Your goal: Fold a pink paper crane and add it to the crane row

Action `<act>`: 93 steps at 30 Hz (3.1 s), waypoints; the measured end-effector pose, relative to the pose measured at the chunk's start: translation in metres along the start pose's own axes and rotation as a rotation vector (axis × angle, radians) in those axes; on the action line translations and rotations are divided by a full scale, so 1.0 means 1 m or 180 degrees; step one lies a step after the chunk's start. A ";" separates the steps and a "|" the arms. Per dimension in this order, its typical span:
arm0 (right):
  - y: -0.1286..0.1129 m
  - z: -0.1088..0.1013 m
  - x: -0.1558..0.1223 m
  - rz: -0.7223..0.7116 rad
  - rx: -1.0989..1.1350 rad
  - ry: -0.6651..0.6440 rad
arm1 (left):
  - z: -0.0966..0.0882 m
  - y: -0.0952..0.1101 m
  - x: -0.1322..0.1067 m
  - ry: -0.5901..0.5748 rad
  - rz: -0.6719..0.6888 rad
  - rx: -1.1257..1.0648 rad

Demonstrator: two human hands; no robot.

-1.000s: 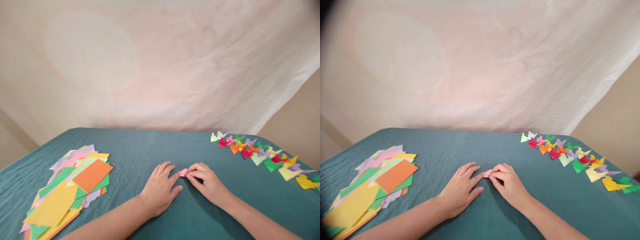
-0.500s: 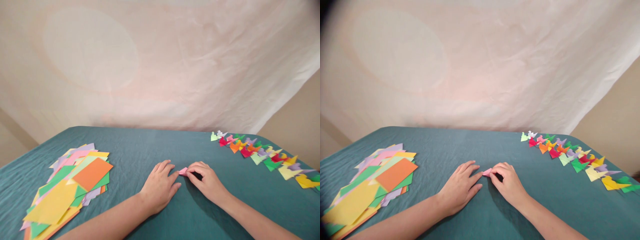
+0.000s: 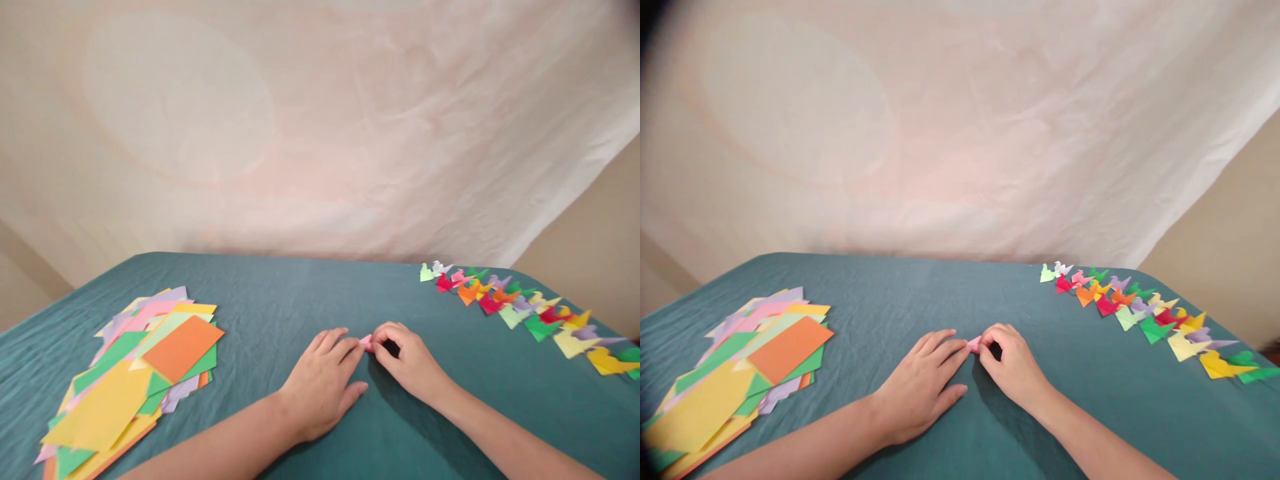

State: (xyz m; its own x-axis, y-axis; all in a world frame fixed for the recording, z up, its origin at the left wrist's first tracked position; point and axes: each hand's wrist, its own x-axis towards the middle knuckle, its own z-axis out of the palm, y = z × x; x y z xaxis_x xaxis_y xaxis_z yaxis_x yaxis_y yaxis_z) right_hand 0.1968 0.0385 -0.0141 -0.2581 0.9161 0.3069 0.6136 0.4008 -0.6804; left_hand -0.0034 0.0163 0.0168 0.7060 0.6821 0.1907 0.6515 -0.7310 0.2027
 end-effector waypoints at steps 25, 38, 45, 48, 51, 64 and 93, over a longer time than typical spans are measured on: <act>0.002 0.003 0.000 0.0003 0.0016 0.0086 | 0.002 -0.002 0.000 -0.0089 0.0035 0.0057; 0.004 0.005 0.000 0.0086 -0.0036 0.0172 | 0.002 -0.003 0.000 -0.0098 0.0053 0.0078; -0.001 0.002 -0.002 -0.0100 -0.0079 0.0101 | 0.003 -0.002 0.001 -0.0067 0.0068 0.0098; -0.003 0.000 -0.004 -0.0317 -0.0180 0.0047 | 0.002 -0.003 0.001 -0.0037 0.0083 0.0132; -0.005 -0.004 -0.007 -0.0461 -0.0334 -0.0011 | 0.002 -0.003 0.001 -0.0043 0.0083 0.0148; -0.004 -0.010 -0.018 -0.1025 -0.1495 -0.0254 | 0.004 -0.003 0.002 -0.0047 0.0066 0.0122; -0.008 -0.004 -0.024 -0.1346 -0.2620 -0.0451 | 0.003 -0.002 0.008 -0.0085 0.0199 0.0500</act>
State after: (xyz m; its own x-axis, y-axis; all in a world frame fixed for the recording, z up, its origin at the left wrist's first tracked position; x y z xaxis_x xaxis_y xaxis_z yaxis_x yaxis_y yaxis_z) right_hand 0.2011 0.0132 -0.0133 -0.6357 0.7110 0.3006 0.7693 0.6155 0.1712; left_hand 0.0016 0.0230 0.0151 0.7524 0.6359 0.1721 0.6399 -0.7675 0.0382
